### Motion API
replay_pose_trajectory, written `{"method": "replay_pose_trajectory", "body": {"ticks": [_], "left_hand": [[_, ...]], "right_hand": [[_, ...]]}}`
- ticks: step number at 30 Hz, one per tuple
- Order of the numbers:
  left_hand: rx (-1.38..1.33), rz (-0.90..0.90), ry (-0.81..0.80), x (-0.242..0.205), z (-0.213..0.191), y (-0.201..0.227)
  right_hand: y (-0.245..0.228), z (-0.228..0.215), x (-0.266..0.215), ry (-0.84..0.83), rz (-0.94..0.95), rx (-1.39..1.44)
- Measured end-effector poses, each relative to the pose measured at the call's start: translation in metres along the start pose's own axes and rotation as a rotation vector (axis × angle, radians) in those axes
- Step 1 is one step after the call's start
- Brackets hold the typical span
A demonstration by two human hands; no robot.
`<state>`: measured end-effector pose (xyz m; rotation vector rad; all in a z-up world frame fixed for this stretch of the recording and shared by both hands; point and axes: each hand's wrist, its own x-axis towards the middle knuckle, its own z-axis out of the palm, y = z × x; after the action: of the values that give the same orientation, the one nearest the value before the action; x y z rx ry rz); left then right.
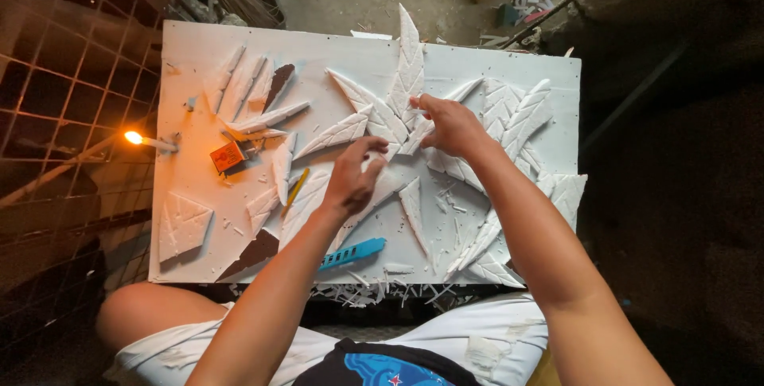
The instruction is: Assembling a star-shaped sculpture by aligning foam pieces and bonding them using heat from a lighter.
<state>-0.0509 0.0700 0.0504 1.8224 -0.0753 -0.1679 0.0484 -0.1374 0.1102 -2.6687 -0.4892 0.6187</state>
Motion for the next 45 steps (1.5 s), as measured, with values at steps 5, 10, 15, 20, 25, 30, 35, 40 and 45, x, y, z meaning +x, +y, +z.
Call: {"method": "replay_pose_trajectory", "body": {"ticks": [5, 10, 15, 20, 25, 30, 35, 40, 45], "left_hand": [[-0.246, 0.063, 0.217, -0.065, -0.036, 0.019], [-0.205, 0.285, 0.450, -0.150, -0.139, 0.058], [0.370, -0.226, 0.751, -0.158, -0.169, 0.101], [-0.509, -0.032, 0.152, -0.121, -0.125, -0.057], [0.592, 0.095, 0.072, -0.061, -0.021, 0.018], [0.973, 0.322, 0.008, -0.006, 0.041, -0.029], [1.020, 0.311, 0.030, 0.027, 0.053, -0.041], [1.024, 0.226, 0.043, 0.040, 0.059, -0.030], [1.014, 0.232, 0.116, 0.038, 0.064, -0.036]], "right_hand": [[0.008, 0.004, 0.006, -0.041, 0.032, -0.017], [0.012, 0.006, 0.011, -0.108, 0.045, 0.013], [0.010, 0.005, 0.010, -0.103, 0.068, -0.015], [0.010, 0.009, 0.005, -0.034, 0.038, -0.008], [0.006, 0.008, 0.002, 0.004, 0.025, -0.037], [0.010, 0.010, 0.003, 0.011, 0.034, -0.018], [0.008, 0.008, 0.003, 0.016, 0.051, 0.012], [0.010, 0.008, 0.005, 0.017, 0.059, 0.025], [0.013, 0.013, 0.008, 0.043, 0.059, 0.030]]}}
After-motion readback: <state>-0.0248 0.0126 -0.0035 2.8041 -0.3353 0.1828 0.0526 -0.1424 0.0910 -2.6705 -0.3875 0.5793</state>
